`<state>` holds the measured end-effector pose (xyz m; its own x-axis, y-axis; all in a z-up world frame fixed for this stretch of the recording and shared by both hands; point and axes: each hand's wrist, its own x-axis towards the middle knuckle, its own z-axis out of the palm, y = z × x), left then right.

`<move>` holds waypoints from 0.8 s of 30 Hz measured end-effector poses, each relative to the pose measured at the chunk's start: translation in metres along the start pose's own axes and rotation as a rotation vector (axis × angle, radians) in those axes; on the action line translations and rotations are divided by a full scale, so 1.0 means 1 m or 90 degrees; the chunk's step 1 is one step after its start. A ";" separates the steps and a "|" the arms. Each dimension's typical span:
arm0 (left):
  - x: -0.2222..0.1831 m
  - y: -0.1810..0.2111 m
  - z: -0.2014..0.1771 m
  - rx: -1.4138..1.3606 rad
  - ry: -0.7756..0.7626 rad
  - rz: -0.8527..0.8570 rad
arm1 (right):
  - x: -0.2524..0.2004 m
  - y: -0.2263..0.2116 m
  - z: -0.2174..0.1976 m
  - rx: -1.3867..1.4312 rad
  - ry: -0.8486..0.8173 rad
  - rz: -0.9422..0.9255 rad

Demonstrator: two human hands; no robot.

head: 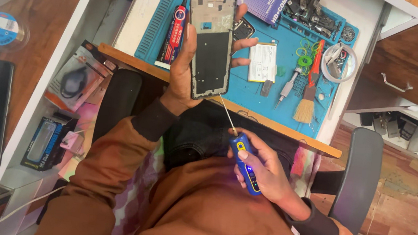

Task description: The person disassembles a smartphone by prying open the case, removing the battery, and detaching the screen assembly. They then use a screwdriver to remove screws from the back panel. The phone remains partially disassembled on the workbench.

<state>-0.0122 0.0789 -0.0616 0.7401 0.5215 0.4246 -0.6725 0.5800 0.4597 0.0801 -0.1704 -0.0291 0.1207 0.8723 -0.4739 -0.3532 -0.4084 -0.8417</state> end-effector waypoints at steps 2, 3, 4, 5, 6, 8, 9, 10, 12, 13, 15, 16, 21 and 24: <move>0.000 0.001 0.002 0.004 -0.002 0.002 | 0.000 -0.002 -0.001 0.020 0.005 0.012; 0.000 0.001 0.002 0.011 0.000 0.003 | 0.000 -0.003 -0.002 0.021 0.006 0.019; -0.001 0.001 0.003 0.019 0.003 0.004 | 0.000 -0.003 -0.002 0.023 0.006 0.025; -0.002 0.002 0.004 0.030 0.007 0.005 | 0.000 -0.003 -0.002 0.022 0.004 0.026; -0.002 0.001 0.004 0.038 0.008 0.006 | 0.000 -0.003 -0.002 0.021 0.002 0.027; -0.003 0.001 0.004 0.054 0.007 0.009 | 0.000 -0.003 -0.002 0.026 0.007 0.030; -0.003 0.001 0.004 0.054 0.008 0.009 | 0.000 -0.003 -0.002 0.031 0.014 0.031; -0.002 0.001 0.004 0.054 0.010 0.009 | 0.000 -0.003 -0.002 0.036 0.021 0.033; -0.001 0.002 0.002 0.039 0.014 0.009 | 0.000 -0.003 -0.004 0.028 0.025 0.028; -0.001 0.002 0.001 0.031 0.013 0.010 | 0.001 -0.004 -0.004 0.024 0.027 0.026; 0.000 0.001 -0.002 0.012 0.009 0.014 | 0.001 -0.004 -0.006 0.029 0.030 0.021; 0.000 0.001 -0.003 0.004 0.011 0.015 | 0.001 -0.004 -0.006 0.032 0.031 0.019; -0.001 -0.002 -0.006 -0.054 0.043 0.002 | 0.002 -0.004 -0.007 -0.004 0.044 0.004; -0.002 -0.002 -0.007 -0.101 0.078 -0.022 | 0.002 -0.005 -0.007 -0.018 0.046 -0.010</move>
<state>-0.0123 0.0815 -0.0684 0.7648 0.5657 0.3084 -0.6440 0.6854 0.3399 0.0888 -0.1682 -0.0277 0.1925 0.8577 -0.4768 -0.3252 -0.4027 -0.8556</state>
